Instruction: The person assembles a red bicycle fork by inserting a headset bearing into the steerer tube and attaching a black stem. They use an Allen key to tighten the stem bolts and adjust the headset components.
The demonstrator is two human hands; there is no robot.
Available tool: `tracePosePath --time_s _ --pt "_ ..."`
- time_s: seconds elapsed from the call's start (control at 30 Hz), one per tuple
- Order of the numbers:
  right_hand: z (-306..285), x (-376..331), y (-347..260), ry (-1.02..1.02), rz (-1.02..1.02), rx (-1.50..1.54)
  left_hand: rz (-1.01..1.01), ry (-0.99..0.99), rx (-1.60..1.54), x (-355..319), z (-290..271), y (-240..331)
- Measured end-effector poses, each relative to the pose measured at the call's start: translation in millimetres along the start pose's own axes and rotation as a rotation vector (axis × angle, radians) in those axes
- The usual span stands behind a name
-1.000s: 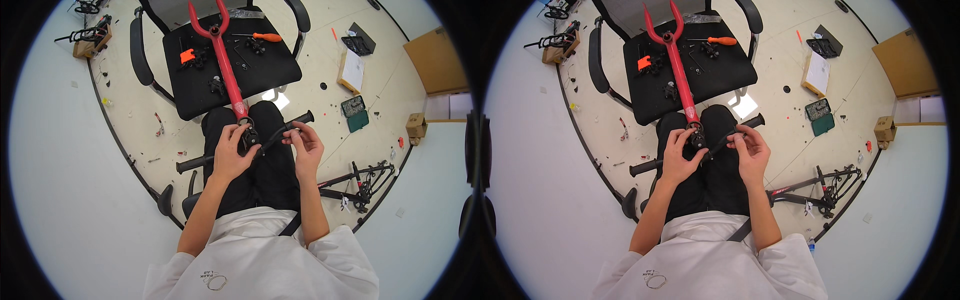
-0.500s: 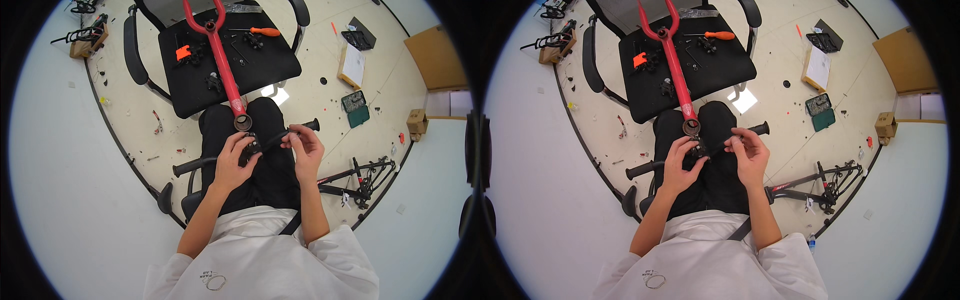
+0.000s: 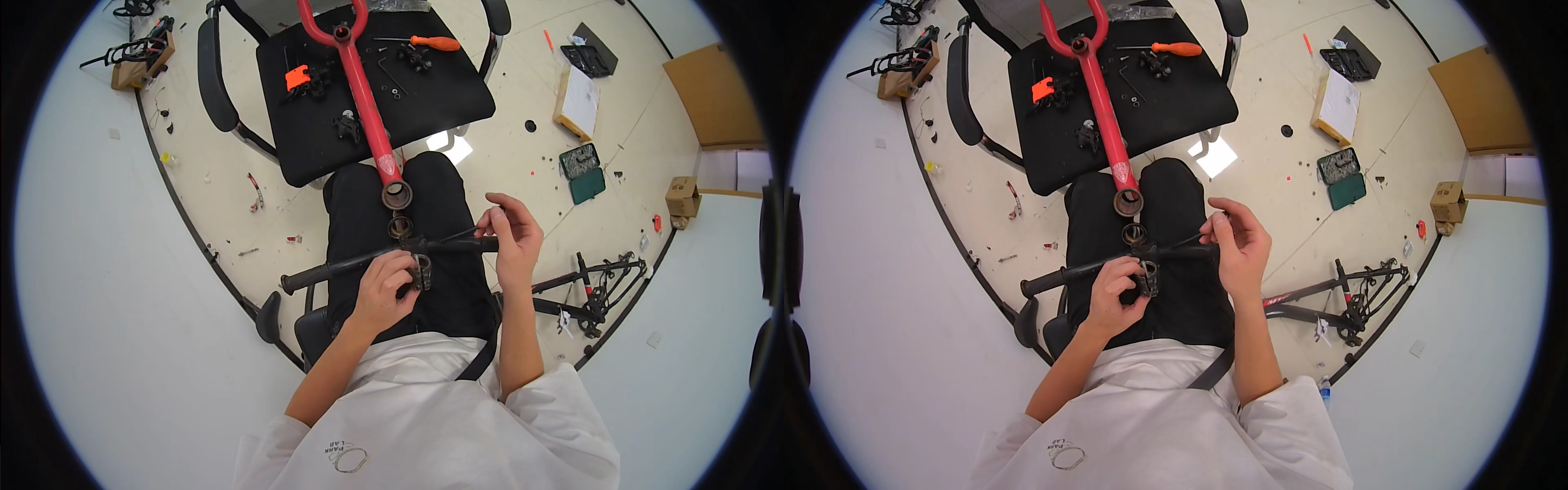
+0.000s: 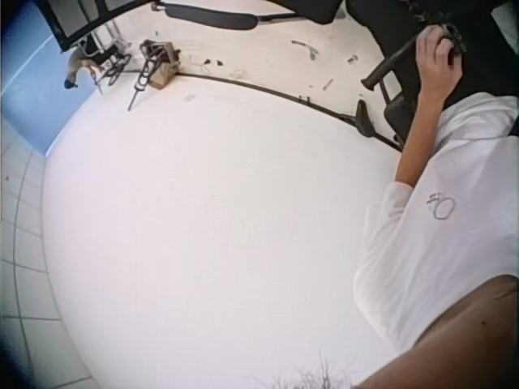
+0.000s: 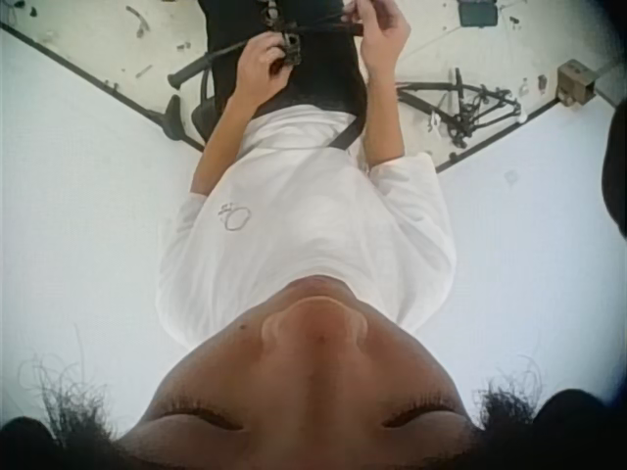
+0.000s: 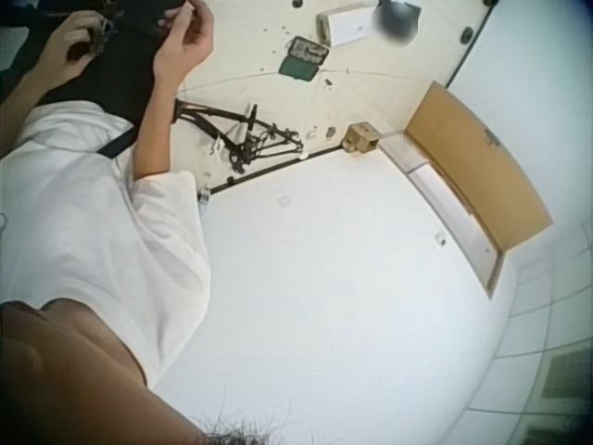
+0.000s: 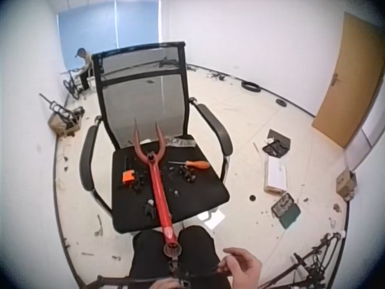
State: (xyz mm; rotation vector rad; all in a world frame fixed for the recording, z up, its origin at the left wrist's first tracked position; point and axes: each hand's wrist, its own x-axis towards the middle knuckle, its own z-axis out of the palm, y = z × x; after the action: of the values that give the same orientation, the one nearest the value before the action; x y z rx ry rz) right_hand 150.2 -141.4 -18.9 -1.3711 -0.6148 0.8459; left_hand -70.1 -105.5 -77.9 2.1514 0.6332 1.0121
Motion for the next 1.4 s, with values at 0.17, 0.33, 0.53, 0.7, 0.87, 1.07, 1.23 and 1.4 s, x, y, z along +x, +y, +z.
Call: tracePosePath --time_s 0.17,0.33,0.53,0.7,0.87,1.07,1.23,1.4 --pt "-3 16 -3 -0.118 0.141 -0.145 0.003 0.011 -0.03 -10 4 -3" --pt "9 27 1 -0.295 0.082 -0.457 -0.004 -0.031 0.03 -7 1 1" --pt "42 38 18 -0.59 0.012 -0.832 0.024 -0.036 0.056 -8 0 3" --pt "53 43 38 -0.607 -0.11 -1.026 0.03 -0.045 0.072 -4 -2 6" --pt "65 40 37 -0.634 -0.074 -1.156 0.044 -0.05 0.074 -6 -5 6" --pt "64 39 47 -0.571 -0.126 -1.159 0.049 -0.04 0.062 -5 -6 7" --pt "51 47 16 -0.394 -0.014 -0.917 0.04 -0.013 0.054 -6 -11 10" --pt "21 73 -14 -0.193 -0.042 -0.887 0.016 0.016 -0.002 2 -17 16"
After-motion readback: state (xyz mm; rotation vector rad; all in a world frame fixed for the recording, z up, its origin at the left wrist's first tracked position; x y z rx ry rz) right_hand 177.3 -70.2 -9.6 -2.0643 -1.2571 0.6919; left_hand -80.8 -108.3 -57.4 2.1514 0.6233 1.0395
